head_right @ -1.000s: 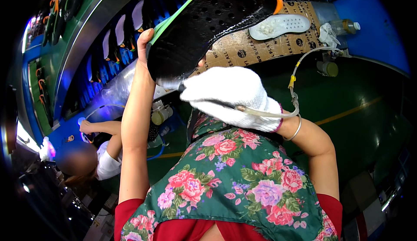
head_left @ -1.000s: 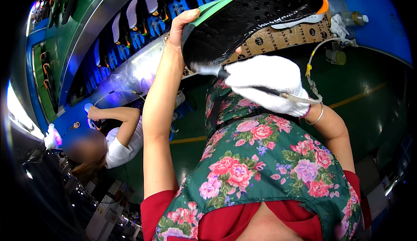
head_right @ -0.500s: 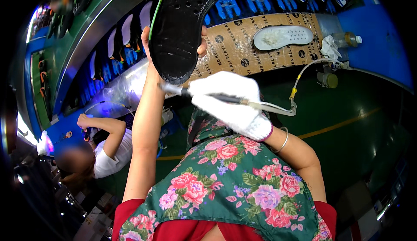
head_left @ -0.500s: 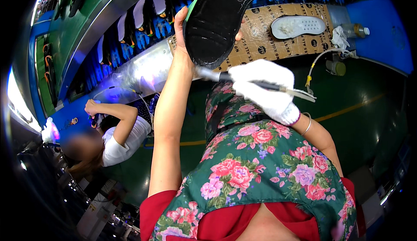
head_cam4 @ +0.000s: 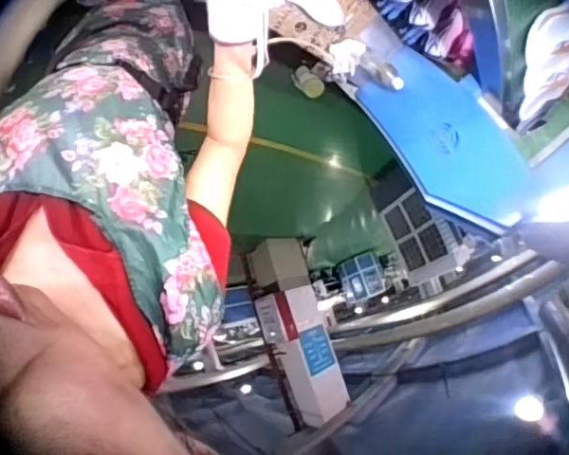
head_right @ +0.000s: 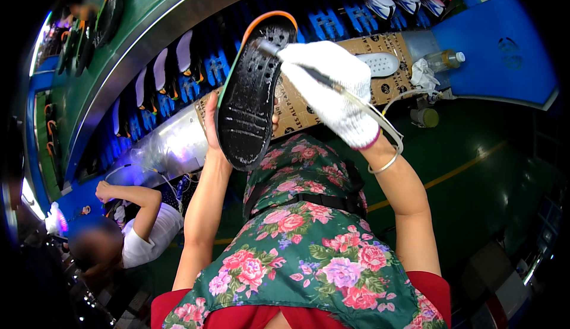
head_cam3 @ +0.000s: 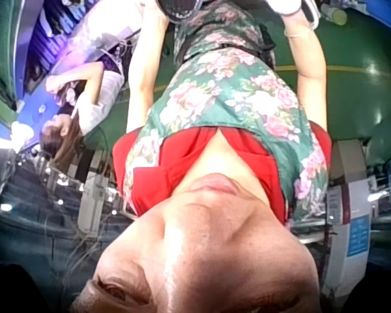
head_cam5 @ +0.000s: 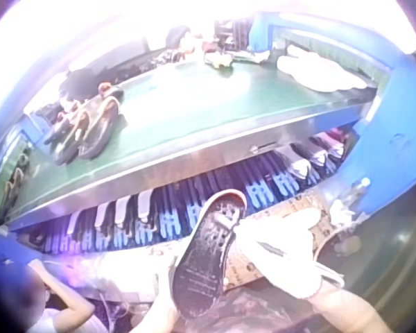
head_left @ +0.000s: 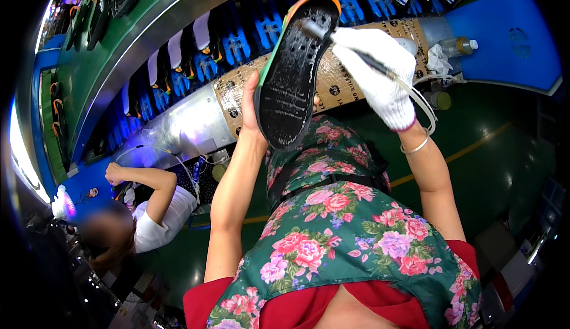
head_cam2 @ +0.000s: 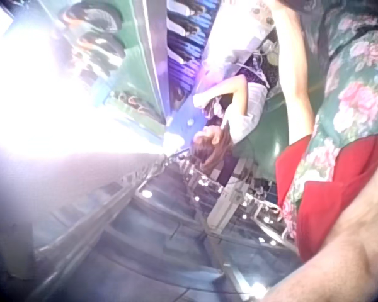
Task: The person applies adhesive to the bottoms of various shoe outsoles using a brush and then places the soles onto a conveyor belt.
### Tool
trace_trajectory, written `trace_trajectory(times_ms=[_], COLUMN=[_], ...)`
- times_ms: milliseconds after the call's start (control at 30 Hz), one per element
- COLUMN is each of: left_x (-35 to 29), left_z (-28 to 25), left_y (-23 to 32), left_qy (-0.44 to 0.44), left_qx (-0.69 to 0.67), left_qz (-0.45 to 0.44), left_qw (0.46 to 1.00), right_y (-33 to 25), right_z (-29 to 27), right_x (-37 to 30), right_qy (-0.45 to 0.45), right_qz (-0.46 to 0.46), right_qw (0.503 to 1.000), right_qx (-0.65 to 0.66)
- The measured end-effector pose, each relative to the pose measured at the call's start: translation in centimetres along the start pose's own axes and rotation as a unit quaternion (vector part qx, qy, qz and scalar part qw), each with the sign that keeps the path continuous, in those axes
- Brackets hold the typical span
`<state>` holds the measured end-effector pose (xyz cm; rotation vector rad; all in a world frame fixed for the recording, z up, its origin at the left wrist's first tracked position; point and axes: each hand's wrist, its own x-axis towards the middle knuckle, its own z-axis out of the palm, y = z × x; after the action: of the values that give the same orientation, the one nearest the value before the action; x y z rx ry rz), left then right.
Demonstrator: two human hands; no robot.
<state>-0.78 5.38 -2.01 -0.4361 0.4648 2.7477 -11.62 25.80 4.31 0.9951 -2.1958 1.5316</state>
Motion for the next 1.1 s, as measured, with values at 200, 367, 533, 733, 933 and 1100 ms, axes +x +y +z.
trace_trajectory(times_ms=[200,367,533,733,933,1100], left_x=[-0.3,-1.5,-3.4,-5.3,-7.1,-8.9], left_z=[-0.1,-2.3,-0.6,2.1,3.4,3.5], left_y=[-0.3,1.9,3.5,4.6,4.4,4.4], left_qy=[0.025,0.026,0.036,0.008,0.065,0.071], left_qx=[-0.03,0.014,0.189,0.268,0.325,0.311], left_qz=[0.024,0.053,0.149,0.244,0.3,0.334], left_qw=[0.999,0.998,0.97,0.932,0.895,0.887], right_y=[-0.6,-6.4,-3.5,-0.8,0.5,0.9], right_z=[1.1,2.3,0.3,1.2,2.7,3.5], right_x=[-0.7,-4.8,-6.4,-9.4,-10.9,-10.9], right_qy=[-0.042,-0.194,-0.07,0.021,0.073,0.067], right_qz=[-0.099,0.09,0.397,0.466,0.499,0.523], right_qw=[0.99,0.949,0.785,0.736,0.708,0.7], right_qx=[-0.094,0.232,0.47,0.491,0.494,0.481])
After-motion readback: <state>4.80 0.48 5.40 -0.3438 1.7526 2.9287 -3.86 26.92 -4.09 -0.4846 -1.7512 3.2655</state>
